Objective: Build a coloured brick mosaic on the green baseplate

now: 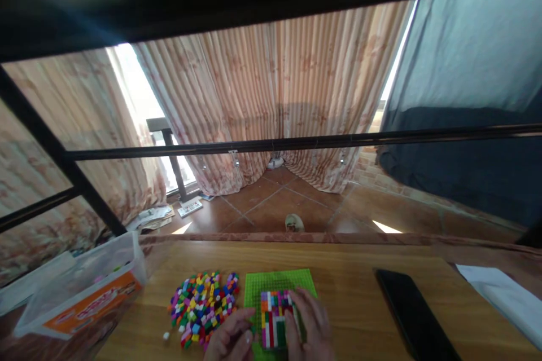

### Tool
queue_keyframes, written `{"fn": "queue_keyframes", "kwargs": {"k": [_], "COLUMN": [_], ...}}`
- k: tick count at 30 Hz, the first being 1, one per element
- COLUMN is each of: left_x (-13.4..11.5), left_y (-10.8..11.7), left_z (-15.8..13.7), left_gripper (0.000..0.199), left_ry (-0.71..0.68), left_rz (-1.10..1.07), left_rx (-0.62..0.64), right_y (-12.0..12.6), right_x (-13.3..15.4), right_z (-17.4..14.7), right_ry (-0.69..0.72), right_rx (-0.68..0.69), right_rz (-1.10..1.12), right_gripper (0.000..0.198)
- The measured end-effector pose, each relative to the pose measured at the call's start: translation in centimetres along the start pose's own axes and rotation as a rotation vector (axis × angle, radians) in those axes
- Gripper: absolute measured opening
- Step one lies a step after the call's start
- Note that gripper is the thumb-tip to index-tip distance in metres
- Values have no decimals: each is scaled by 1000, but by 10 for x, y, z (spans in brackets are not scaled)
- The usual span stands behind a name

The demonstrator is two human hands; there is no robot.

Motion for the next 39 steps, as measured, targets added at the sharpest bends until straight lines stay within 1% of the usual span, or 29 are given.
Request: {"fn": "queue_keyframes", "kwargs": {"k": [1,2,3,5,6,8,10,11,15,17,21,23,26,30,34,39], "left_x": [-12,-24,-36,-54,-60,-66,-65,-63,-56,-52,-41,-38,-40,-49,-48,-45], "left_y": [-4,-9,-13,-22,-27,-32,-34,-35,-37,-33,-13,-6,-9,-19,-22,-22], "left_z": [-2,-4,-7,-11,-13,-15,-16,-15,-11,-8,-7,-8,-7,-3,-1,-3], "left_gripper": [60,60,59,56,57,56,57,57,49,44,33,31,33,41,47,47], "left_ry": [-13,-18,-20,5,23,46,66,75,78,41,-61,-96,-139,-214,-243,-241], "left_rz": [-17,-41,-73,-82,-71,-43,-11,-3,38,120,299,367,461,514,527,532], "left_rx": [30,76,79,144,183,216,227,226,192,125,-110,-163,-137,-87,-98,-105], "right_y": [0,0,1,3,3,2,2,2,7,10,16,16,10,0,-7,-11], "right_x": [17,34,49,71,78,82,81,79,72,67,56,54,51,43,33,29], "right_z": [-3,-7,-10,-13,-14,-16,-18,-17,-8,0,14,18,20,21,22,26], "right_ry": [101,173,207,176,132,2,-82,-102,-85,-58,-19,2,29,5,-57,-158], "right_rx": [80,147,196,226,254,298,320,326,320,293,224,219,250,304,323,316], "right_rz": [-35,-47,-34,8,31,69,94,100,75,27,-98,-135,-151,-158,-135,-81], "right_gripper": [31,31,31,27,26,25,24,23,18,16,14,13,13,13,10,11]}}
Point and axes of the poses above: each hand's wrist, its own z-axis towards the middle knuckle, its own y-axis out of the back of the hand, x = y × z, the point moved 5 cm from there along z, towards the middle knuckle, and after that the axes turned 8 degrees about z, right-handed, at the moved point
